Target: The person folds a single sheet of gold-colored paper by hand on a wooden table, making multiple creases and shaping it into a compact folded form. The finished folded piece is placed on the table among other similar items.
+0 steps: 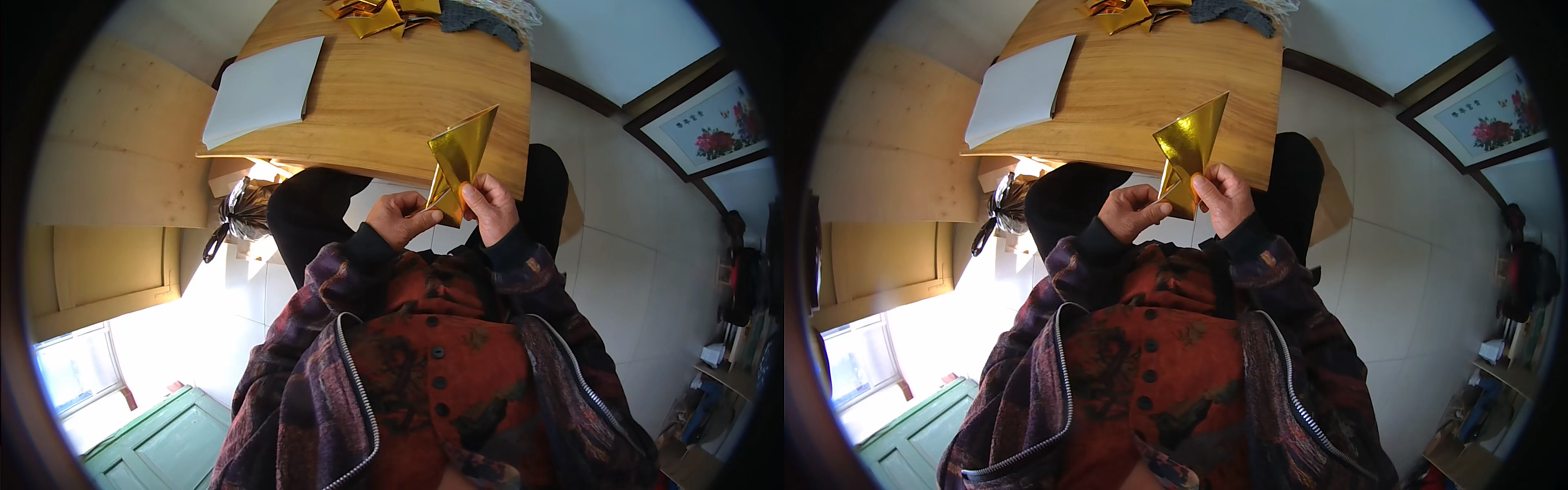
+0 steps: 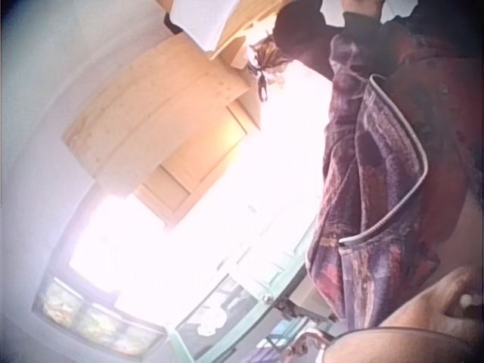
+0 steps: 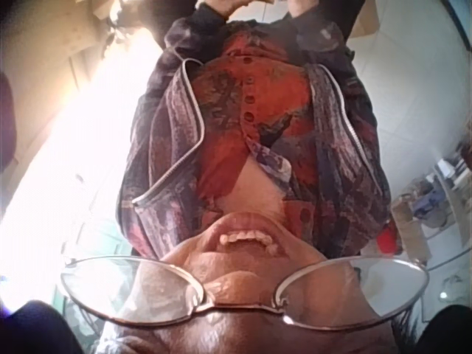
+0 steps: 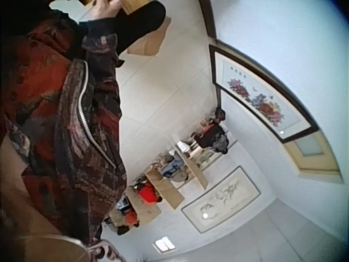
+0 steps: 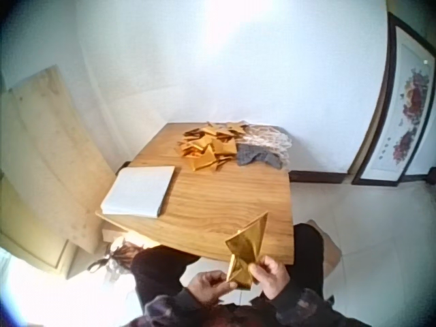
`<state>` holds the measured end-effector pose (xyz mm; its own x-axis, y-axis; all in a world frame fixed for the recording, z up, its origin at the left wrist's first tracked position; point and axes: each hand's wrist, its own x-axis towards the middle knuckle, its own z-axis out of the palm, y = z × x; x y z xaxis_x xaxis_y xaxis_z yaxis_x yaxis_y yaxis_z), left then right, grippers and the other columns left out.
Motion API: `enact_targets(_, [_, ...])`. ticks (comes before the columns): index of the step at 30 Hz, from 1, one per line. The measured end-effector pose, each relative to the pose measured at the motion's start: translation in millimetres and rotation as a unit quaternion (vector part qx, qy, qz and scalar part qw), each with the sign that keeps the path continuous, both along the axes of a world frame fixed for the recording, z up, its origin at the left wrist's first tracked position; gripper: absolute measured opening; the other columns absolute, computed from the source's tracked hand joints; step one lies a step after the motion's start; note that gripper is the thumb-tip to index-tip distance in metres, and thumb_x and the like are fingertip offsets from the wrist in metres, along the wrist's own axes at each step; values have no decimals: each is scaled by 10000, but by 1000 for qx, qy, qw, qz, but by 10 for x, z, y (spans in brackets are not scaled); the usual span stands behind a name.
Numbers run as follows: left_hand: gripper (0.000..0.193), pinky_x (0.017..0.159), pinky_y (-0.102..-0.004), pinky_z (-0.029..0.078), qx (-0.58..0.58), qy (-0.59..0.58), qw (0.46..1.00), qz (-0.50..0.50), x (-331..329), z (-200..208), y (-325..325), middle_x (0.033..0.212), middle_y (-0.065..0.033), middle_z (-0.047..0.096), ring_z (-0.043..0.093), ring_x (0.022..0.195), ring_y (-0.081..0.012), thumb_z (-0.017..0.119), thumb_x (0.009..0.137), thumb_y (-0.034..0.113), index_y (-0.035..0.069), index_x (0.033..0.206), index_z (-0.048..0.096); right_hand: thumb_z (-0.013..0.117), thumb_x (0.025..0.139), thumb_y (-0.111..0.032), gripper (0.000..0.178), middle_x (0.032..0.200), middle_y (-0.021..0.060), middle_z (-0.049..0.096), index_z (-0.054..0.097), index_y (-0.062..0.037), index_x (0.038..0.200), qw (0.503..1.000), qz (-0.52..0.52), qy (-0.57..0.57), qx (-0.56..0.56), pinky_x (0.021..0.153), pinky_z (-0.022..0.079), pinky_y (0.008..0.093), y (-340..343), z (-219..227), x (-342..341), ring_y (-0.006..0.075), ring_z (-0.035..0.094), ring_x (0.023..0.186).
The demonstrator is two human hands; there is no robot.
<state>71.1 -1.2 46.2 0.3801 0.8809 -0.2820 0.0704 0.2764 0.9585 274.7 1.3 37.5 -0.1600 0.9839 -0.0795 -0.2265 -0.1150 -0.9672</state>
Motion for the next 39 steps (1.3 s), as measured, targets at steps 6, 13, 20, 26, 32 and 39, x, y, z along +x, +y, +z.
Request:
enact_targets(6, [214,551,-239,427,8,-58,998,26,10,-15,-11,649,12,604,509,593,-51,731,860,181,-1,782,650,620,962,-226,229,681,-23,545,535,-70,817,1000,14,-3,20,555,391,213,-15,17,-15,50,455,589])
enact_targets(13, [231,549,-239,434,4,-31,999,24,54,41,-46,656,18,602,520,594,-57,735,867,202,9,774,648,606,972,-241,238,694,-8,546,527,-66,830,999,9,-11,29,574,396,222,-18,-5,-5,65,458,606])
enact_targets(20, [223,573,-242,451,-5,-29,1000,-10,-20,-21,22,663,14,600,532,607,-64,717,881,198,10,789,641,603,973,-228,231,694,-9,544,522,-71,823,1000,16,-9,23,576,397,221,-25,-63,-28,64,457,608])
enact_targets(26, [203,562,-239,459,-2,-56,998,-7,-81,-69,32,673,-3,606,547,604,-72,707,887,185,12,806,637,624,956,-193,210,681,-28,559,530,-79,807,1000,-10,-11,22,542,387,207,2,-50,-11,36,456,581])
enact_targets(32, [206,596,-246,474,-31,-35,999,-11,-216,-64,30,698,-12,617,563,636,-77,705,891,191,7,826,640,628,954,-197,207,689,-25,568,535,-79,811,1000,5,-17,26,545,400,208,5,-43,-16,38,468,585])
enact_targets(39, [208,739,-291,543,18,-65,997,-43,-8,58,159,855,-74,705,656,798,-119,713,878,149,-30,977,677,631,951,-180,196,698,-43,530,520,-75,827,999,21,-20,41,555,399,207,46,-31,-42,26,454,606])
